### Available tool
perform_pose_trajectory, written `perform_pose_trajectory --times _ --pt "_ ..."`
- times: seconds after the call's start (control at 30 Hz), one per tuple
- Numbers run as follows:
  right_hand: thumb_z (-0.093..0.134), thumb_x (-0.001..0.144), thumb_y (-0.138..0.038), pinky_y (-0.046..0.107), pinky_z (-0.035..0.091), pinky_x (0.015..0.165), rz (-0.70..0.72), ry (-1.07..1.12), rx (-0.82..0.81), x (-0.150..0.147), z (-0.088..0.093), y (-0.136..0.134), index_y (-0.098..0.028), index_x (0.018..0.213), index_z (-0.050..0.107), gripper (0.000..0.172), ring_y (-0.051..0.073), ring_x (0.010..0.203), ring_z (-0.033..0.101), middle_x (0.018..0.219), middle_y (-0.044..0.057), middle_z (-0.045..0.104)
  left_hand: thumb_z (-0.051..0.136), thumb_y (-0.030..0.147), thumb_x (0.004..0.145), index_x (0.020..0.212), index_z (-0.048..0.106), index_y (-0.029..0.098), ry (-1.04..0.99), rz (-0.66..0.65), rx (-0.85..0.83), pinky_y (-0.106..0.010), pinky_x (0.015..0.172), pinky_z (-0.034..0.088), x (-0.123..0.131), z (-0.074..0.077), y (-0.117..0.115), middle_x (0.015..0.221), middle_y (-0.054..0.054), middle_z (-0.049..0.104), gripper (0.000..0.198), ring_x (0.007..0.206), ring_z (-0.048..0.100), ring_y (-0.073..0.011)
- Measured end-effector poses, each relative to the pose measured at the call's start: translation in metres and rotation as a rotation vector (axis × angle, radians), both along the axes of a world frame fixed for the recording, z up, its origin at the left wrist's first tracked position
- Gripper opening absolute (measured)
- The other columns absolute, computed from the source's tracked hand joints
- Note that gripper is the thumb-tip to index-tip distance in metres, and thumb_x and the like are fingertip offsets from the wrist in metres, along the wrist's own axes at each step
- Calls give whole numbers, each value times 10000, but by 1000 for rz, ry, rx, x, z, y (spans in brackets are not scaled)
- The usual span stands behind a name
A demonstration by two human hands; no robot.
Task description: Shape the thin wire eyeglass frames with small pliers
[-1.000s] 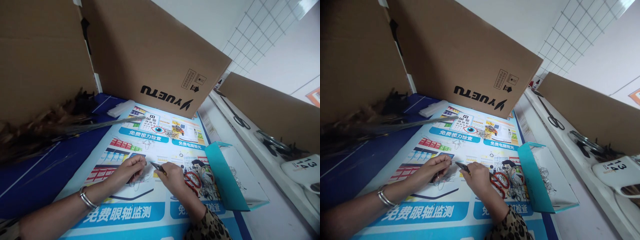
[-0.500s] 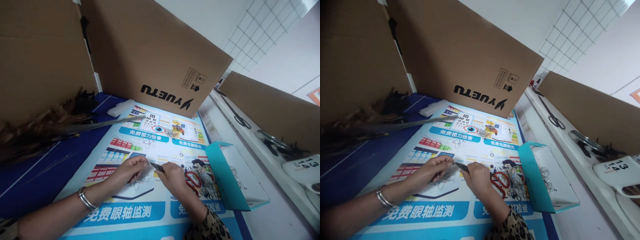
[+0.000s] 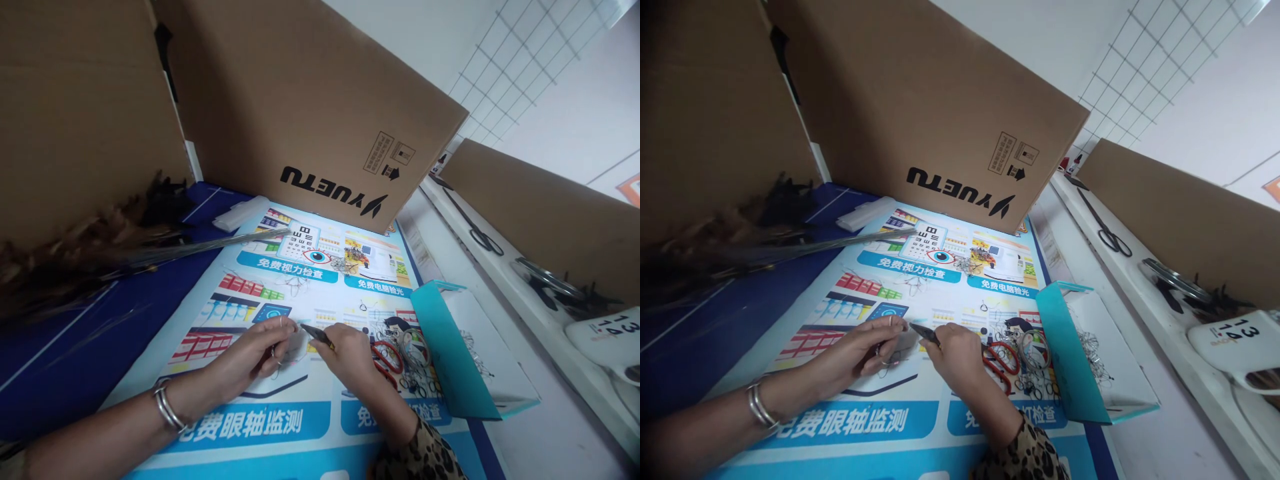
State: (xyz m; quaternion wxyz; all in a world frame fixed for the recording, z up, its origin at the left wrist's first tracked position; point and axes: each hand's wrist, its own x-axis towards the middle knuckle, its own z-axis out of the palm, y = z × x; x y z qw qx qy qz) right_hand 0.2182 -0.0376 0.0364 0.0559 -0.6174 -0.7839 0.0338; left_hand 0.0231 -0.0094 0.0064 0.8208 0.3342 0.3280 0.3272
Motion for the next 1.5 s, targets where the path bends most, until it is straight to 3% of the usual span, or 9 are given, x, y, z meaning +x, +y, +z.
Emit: perform_pose_trajectory --times 0.3,0.77,0.93,1.23,1.4,1.5 --pt "536 857 -471 246 235 534 20 3 -28 -1 3 -2 -207 756 595 289 146 682 565 753 14 643 567 317 820 859 495 216 58 -18 36 -165 348 116 -1 6 -3 422 113 360 130 316 197 -32" --pt "531 850 -494 243 217 543 -2 65 -32 -1 4 -2 -198 722 563 324 140 663 543 723 8 622 586 400 826 812 497 204 106 54 61 -170 351 147 0 6 -4 421 108 377 215 320 249 -36" --pt "557 838 -458 224 233 542 32 192 -86 1 2 1 -187 665 532 322 121 645 516 675 -10 576 571 386 844 776 480 206 68 115 67 -161 377 237 1 0 -4 422 101 405 213 345 287 -43" --pt "577 821 -478 204 299 567 62 540 -95 -5 -5 0 -174 675 551 338 110 632 487 645 -24 521 604 389 815 765 453 211 49 183 -21 -146 351 220 3 -3 -4 463 90 425 239 359 331 -46" --pt "638 781 -465 207 335 612 83 686 -98 -10 -5 0 -173 693 574 311 117 673 510 672 -23 540 606 349 817 764 458 210 6 160 -47 -152 358 210 2 -5 -7 473 82 426 210 373 337 -48" --pt "657 771 -428 204 347 615 18 749 -100 -7 -9 4 -178 730 596 261 116 678 512 701 -26 541 602 315 820 751 458 207 -37 102 -60 -162 365 206 2 -6 -8 456 86 409 193 367 306 -45"
